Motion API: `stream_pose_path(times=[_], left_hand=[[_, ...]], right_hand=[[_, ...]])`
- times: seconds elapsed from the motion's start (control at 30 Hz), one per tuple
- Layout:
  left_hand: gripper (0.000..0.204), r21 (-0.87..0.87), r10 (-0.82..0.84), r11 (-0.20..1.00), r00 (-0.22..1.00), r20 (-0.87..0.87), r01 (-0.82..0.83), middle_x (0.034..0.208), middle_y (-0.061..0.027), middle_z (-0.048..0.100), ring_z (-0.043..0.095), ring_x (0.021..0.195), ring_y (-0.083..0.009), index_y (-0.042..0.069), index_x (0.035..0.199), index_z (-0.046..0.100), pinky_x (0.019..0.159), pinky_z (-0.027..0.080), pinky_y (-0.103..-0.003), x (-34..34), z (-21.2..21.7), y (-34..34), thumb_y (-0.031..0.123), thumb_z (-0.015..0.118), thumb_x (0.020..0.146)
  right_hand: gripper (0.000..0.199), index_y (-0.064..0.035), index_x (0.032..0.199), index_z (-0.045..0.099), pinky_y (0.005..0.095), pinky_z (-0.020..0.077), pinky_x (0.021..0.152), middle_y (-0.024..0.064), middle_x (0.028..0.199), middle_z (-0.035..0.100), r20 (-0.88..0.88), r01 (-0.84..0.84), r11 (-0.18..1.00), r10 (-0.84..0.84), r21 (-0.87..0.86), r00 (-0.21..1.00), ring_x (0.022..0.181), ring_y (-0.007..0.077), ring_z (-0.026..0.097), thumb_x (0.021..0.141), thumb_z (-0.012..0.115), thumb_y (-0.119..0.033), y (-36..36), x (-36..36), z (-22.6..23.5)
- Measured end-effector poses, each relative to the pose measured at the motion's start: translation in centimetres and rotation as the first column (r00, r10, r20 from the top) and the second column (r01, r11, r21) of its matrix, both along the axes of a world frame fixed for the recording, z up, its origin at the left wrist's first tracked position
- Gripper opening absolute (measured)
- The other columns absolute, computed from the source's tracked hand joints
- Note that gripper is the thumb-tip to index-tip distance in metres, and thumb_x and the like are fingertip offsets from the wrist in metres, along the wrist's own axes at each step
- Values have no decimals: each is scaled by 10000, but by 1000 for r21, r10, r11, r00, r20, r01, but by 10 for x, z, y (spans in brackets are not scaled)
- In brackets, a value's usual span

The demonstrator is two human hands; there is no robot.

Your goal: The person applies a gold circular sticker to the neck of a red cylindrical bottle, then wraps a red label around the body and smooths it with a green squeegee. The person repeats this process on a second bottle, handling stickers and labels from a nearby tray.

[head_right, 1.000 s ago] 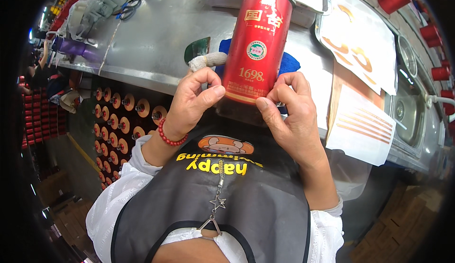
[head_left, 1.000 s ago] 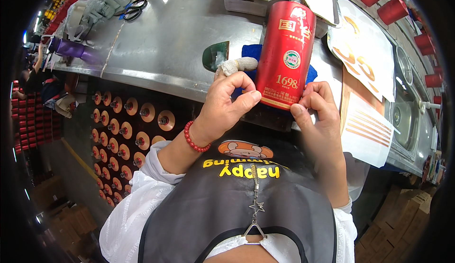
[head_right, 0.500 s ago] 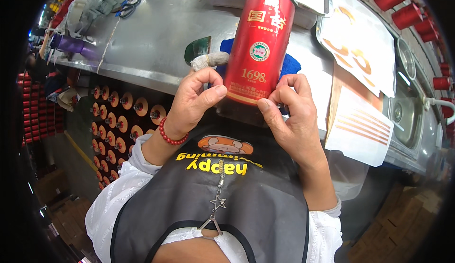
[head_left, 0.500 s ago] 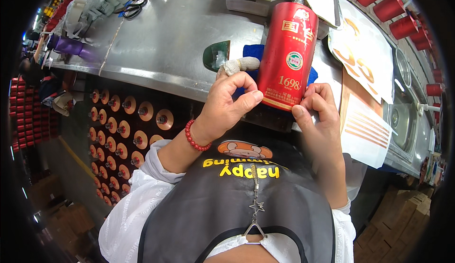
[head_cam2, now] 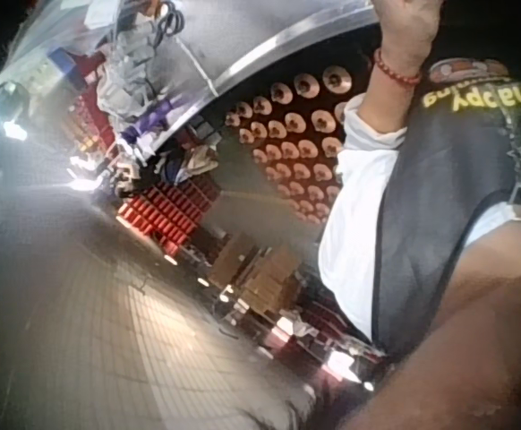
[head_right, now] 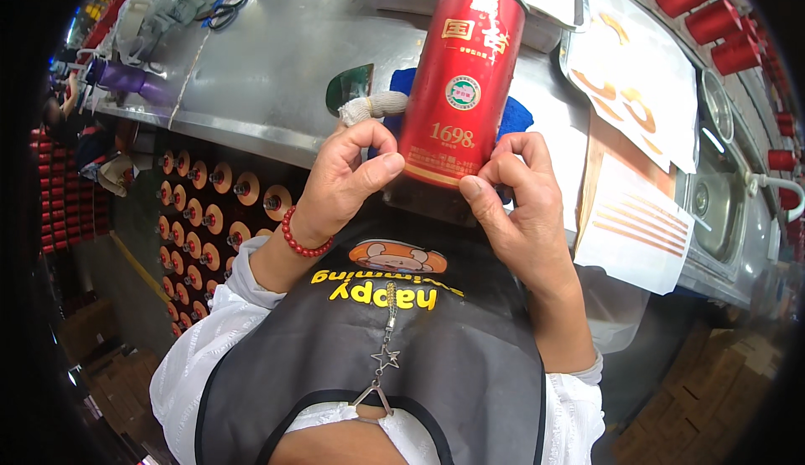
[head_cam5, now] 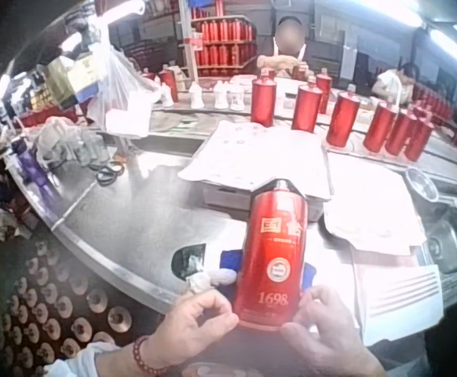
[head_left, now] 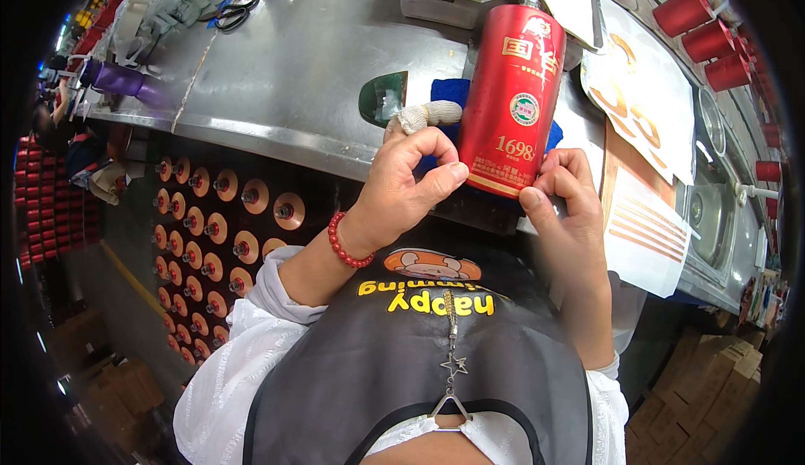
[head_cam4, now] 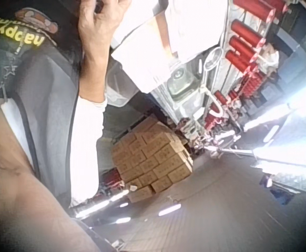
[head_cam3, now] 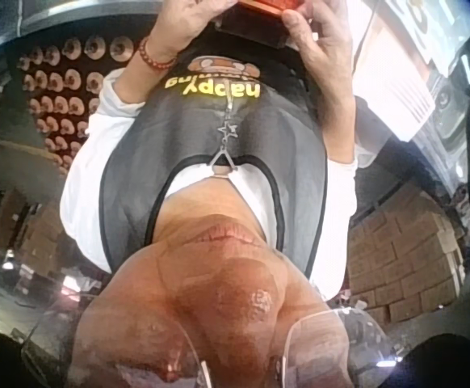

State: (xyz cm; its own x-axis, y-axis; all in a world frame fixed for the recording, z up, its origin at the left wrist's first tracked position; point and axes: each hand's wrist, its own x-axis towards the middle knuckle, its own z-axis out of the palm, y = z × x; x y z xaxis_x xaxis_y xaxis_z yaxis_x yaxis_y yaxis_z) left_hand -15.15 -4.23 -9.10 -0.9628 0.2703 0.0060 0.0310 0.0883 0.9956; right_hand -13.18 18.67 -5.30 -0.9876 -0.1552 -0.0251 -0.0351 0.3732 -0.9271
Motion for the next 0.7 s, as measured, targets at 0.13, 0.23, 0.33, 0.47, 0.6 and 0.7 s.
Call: stream_pose_path(times=[0.13, 0.23, 0.33, 0.47, 0.6, 0.7], left_hand=[[182, 2, 25, 1000, 998, 60, -25, 981, -75, 628, 478, 1101, -250, 88, 826, 628, 1040, 324, -404, 0, 0, 0, 240, 717, 872], [185, -15, 22, 1000, 998, 51, -21, 982, -73, 629, 480, 1102, -257, 88, 825, 629, 1044, 323, -406, 0, -1, 0, 243, 717, 872], [191, -8, 27, 1000, 998, 50, -27, 969, -69, 626, 479, 1098, -256, 85, 826, 631, 1038, 330, -399, 0, -4, -1, 249, 715, 876], [201, 91, 9, 996, 996, 92, -18, 929, -53, 616, 483, 1068, -231, 79, 827, 632, 1015, 347, -375, -1, -9, -3, 256, 706, 889], [212, 168, -6, 986, 988, 157, -20, 891, -40, 605, 502, 1000, -197, 66, 824, 631, 963, 375, -357, -1, -13, -5, 252, 695, 903], [216, 214, -36, 977, 981, 191, -6, 870, -38, 597, 514, 952, -181, 54, 822, 633, 921, 394, -356, -2, -15, -7, 243, 692, 908]], right_hand=[[243, -35, 763, 504, 274, 400, 898, 53, 1078, 447, 13, 5, 1000, -4, -17, 1000, 1010, 142, 446, 882, 708, -93, -1, 0, 1], [249, -32, 763, 506, 272, 398, 894, 55, 1081, 448, 30, 8, 1000, -7, -27, 1000, 1014, 141, 446, 883, 712, -103, -1, 0, 2], [241, -31, 761, 505, 272, 393, 894, 57, 1081, 449, 28, 2, 1000, -2, 11, 1000, 1020, 144, 449, 874, 710, -93, 0, 0, 3], [226, -17, 778, 526, 286, 404, 871, 74, 1048, 453, -59, -30, 997, 34, 74, 998, 1006, 169, 461, 868, 713, -106, 1, -4, 1], [249, 4, 810, 559, 313, 424, 835, 99, 996, 461, -103, -35, 997, 42, 67, 994, 972, 214, 476, 879, 744, -149, 2, -4, -3], [257, 2, 809, 561, 312, 417, 849, 101, 1010, 462, -87, -31, 997, 37, 74, 996, 977, 216, 474, 885, 742, -163, 2, -3, -3]])
